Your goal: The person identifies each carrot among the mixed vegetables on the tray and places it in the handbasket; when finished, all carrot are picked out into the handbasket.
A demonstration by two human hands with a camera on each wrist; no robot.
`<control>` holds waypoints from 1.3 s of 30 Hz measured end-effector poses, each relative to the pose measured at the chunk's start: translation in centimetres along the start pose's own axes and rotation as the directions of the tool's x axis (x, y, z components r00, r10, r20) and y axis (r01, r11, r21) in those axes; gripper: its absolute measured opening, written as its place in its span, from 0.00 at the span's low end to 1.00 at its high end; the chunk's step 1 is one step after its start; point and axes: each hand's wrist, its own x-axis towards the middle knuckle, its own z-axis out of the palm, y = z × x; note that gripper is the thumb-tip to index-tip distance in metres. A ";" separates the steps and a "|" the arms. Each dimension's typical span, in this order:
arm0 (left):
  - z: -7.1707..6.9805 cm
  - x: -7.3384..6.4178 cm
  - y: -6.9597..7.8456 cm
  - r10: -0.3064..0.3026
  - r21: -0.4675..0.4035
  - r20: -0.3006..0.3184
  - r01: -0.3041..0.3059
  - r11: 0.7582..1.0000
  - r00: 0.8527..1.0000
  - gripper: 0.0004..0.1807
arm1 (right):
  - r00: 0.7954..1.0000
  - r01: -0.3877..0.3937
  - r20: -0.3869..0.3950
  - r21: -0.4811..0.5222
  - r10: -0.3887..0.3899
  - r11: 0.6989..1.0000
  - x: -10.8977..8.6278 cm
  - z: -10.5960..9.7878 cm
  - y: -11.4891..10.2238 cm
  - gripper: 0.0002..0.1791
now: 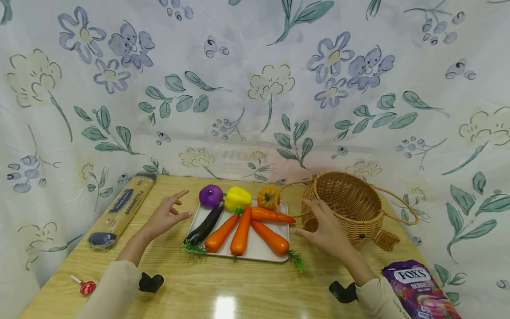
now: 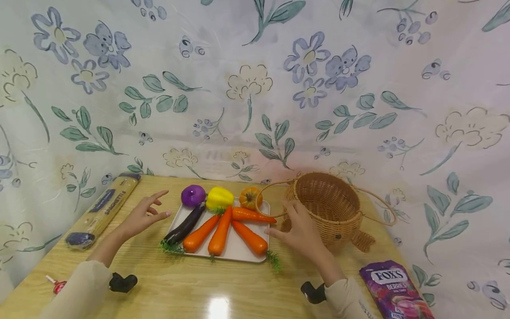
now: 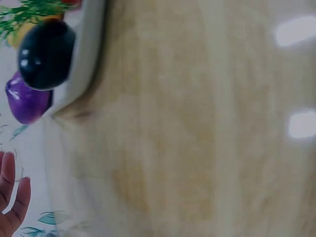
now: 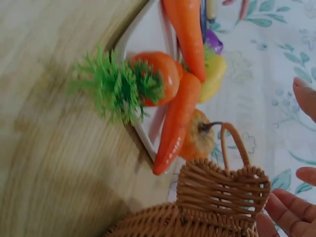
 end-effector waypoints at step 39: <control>3.7 -2.0 -5.2 0.133 -0.162 0.075 -0.120 0.979 0.988 0.24 | 0.993 -0.050 0.113 0.046 0.045 0.998 -2.9 7.8 -2.0 0.35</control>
